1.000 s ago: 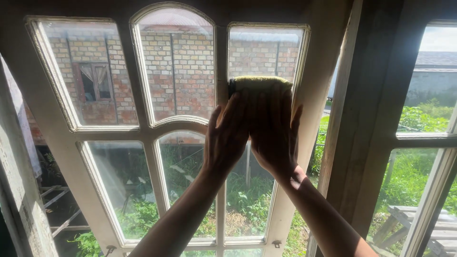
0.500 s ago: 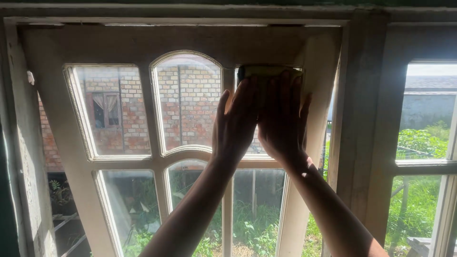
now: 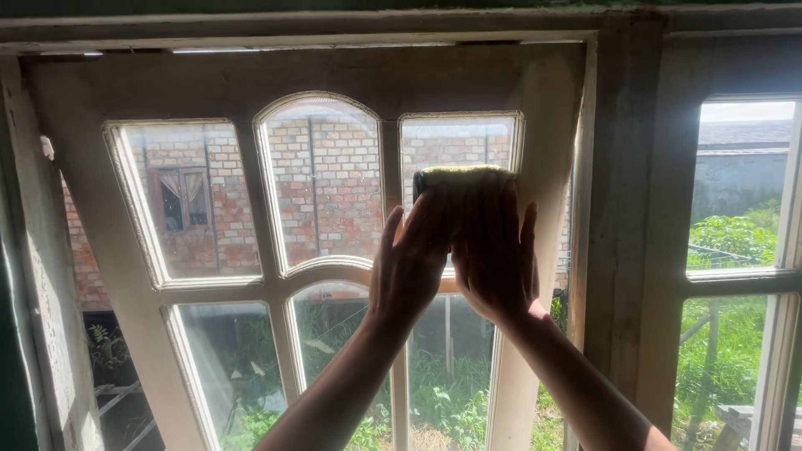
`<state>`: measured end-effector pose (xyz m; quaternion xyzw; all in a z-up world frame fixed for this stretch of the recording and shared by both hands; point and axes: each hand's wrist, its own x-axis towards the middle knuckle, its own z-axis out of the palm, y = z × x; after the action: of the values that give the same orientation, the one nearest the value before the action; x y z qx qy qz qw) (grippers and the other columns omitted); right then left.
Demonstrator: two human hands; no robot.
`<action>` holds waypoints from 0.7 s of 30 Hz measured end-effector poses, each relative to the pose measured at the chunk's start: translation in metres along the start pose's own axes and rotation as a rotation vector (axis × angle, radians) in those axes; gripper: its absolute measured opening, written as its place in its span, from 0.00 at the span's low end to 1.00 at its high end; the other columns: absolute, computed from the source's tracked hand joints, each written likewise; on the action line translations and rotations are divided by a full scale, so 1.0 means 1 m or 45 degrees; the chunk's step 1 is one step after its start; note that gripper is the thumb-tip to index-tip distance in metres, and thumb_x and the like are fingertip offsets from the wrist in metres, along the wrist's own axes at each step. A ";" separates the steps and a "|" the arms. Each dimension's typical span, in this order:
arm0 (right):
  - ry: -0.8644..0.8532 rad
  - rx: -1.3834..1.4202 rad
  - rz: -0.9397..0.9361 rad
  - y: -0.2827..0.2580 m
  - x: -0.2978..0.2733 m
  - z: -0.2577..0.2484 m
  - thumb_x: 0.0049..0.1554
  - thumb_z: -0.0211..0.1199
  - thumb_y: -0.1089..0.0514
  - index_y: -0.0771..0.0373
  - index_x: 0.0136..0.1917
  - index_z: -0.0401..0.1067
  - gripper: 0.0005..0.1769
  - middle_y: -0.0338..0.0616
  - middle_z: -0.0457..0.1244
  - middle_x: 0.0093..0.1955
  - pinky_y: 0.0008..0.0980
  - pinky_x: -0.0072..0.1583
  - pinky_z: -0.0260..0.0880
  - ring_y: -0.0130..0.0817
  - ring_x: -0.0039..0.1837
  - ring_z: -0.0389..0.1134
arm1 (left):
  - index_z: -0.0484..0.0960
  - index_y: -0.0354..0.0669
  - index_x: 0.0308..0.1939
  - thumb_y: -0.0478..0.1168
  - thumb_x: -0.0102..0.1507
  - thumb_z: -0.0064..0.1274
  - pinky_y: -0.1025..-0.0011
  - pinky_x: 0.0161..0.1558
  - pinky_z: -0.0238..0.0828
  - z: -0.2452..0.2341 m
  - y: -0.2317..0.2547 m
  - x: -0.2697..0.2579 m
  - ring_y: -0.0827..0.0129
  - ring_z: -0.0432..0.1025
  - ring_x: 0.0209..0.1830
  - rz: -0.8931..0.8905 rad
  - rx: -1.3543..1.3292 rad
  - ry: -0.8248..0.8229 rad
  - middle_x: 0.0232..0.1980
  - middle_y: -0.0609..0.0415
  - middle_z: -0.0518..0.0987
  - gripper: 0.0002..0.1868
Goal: The person wipes a multi-pane window with a yellow cloth, moving across different panes and the frame. The camera remains in a first-person view focused on the window throughout the clip.
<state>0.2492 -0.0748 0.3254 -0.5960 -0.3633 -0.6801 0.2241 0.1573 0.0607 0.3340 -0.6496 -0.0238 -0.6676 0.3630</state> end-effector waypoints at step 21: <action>0.077 0.023 -0.016 0.005 0.035 -0.019 0.67 0.47 0.50 0.61 0.80 0.59 0.30 0.56 0.51 0.83 0.70 0.77 0.36 0.56 0.84 0.44 | 0.81 0.50 0.61 0.38 0.57 0.61 0.55 0.76 0.47 -0.006 0.004 0.041 0.71 0.54 0.80 -0.126 -0.142 0.082 0.75 0.58 0.70 0.27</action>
<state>0.2338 -0.0877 0.3598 -0.5709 -0.3662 -0.6958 0.2363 0.1583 0.0361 0.3676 -0.6450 -0.0068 -0.7056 0.2935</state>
